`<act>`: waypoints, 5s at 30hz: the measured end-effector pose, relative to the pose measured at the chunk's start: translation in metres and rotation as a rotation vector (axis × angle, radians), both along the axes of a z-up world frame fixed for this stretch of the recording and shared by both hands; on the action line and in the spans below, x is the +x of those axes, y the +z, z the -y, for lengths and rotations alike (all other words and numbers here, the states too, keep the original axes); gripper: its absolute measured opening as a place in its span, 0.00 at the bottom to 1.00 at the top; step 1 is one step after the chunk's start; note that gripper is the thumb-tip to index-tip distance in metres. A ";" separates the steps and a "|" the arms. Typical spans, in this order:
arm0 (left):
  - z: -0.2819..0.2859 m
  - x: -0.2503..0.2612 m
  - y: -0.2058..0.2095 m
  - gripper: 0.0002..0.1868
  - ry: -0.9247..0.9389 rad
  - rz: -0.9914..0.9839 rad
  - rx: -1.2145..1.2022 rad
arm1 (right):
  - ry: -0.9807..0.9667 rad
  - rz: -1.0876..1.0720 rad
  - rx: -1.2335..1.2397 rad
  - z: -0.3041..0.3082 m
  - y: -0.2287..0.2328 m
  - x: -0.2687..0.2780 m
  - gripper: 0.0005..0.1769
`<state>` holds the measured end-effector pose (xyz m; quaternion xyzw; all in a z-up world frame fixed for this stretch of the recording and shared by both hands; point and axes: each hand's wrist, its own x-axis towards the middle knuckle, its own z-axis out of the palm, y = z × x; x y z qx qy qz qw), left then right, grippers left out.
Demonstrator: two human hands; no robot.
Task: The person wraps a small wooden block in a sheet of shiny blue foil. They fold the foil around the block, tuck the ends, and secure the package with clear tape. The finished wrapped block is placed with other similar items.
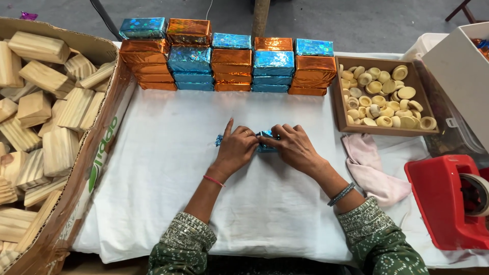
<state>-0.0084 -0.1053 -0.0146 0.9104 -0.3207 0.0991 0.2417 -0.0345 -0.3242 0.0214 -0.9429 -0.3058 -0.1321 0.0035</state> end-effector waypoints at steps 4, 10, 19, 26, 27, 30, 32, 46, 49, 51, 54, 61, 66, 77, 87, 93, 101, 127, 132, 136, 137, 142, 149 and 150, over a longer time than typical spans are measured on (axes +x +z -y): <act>0.001 0.003 -0.007 0.07 0.015 -0.005 0.006 | 0.025 -0.091 0.035 0.001 0.015 0.001 0.29; -0.003 0.004 -0.001 0.08 0.084 -0.109 -0.064 | -0.012 -0.168 0.090 -0.007 0.015 -0.002 0.16; -0.039 -0.003 -0.004 0.16 0.370 0.012 -0.366 | -0.115 0.029 0.150 -0.024 -0.007 -0.006 0.20; -0.051 -0.007 0.023 0.32 0.592 -0.366 -0.060 | -0.132 0.036 0.165 -0.026 -0.012 -0.005 0.16; -0.050 -0.008 0.020 0.31 0.586 -0.372 -0.044 | -0.135 0.031 0.172 -0.026 -0.012 -0.006 0.16; -0.049 -0.009 0.019 0.25 0.567 -0.418 0.012 | -0.136 0.030 0.182 -0.027 -0.013 -0.005 0.15; -0.049 -0.008 0.009 0.20 0.554 -0.460 0.050 | -0.134 0.033 0.185 -0.028 -0.013 -0.006 0.14; -0.030 -0.022 0.045 0.09 0.216 -0.338 -0.649 | -0.179 0.073 0.279 -0.039 -0.014 -0.005 0.10; -0.027 -0.022 0.058 0.13 0.185 -0.314 -0.644 | -0.192 0.060 0.282 -0.037 -0.012 -0.007 0.12; -0.022 -0.019 0.067 0.13 0.179 -0.307 -0.620 | -0.183 0.040 0.299 -0.034 -0.013 -0.007 0.14; -0.017 -0.012 0.069 0.14 0.150 -0.256 -0.573 | -0.164 0.002 0.341 -0.030 -0.015 -0.006 0.19; -0.006 -0.006 0.074 0.15 0.104 -0.175 -0.520 | -0.116 -0.009 0.363 -0.023 -0.016 -0.006 0.25; -0.009 -0.002 0.066 0.14 0.176 -0.218 -0.541 | -0.084 0.042 0.318 -0.019 -0.025 -0.005 0.15; 0.017 0.002 0.077 0.14 0.164 -0.157 -0.511 | -0.052 -0.118 0.448 -0.005 -0.017 -0.002 0.30; 0.070 0.018 0.065 0.14 0.176 -0.110 -0.277 | -0.153 -0.232 0.663 -0.005 -0.030 0.007 0.34; 0.062 0.008 0.088 0.20 0.126 -0.291 -0.350 | -0.256 -0.180 0.772 -0.005 -0.045 0.010 0.14; 0.012 -0.006 -0.008 0.28 0.126 -0.364 -0.536 | -0.303 -0.207 0.954 -0.016 -0.019 0.004 0.12; 0.031 -0.017 -0.014 0.20 0.319 -0.669 -0.837 | -0.138 -0.082 0.875 -0.014 -0.025 -0.001 0.07; 0.033 -0.019 0.007 0.18 0.250 -0.511 -0.745 | -0.154 -0.157 0.810 -0.014 -0.013 -0.005 0.05; 0.039 -0.014 0.000 0.20 0.150 -0.364 -0.630 | -0.158 -0.176 0.830 -0.015 -0.013 -0.003 0.11; 0.041 -0.013 -0.001 0.20 0.150 -0.364 -0.630 | -0.159 -0.177 0.830 -0.015 -0.013 -0.003 0.11; 0.050 -0.011 -0.006 0.18 0.080 -0.314 -0.408 | -0.275 -0.328 1.001 -0.014 -0.019 0.000 0.17; 0.056 -0.006 -0.027 0.19 0.120 -0.279 -0.477 | -0.140 -0.399 1.315 -0.004 -0.059 0.014 0.22; 0.053 -0.002 -0.046 0.20 0.099 -0.260 -0.510 | -0.147 -0.438 1.399 -0.002 -0.059 0.014 0.23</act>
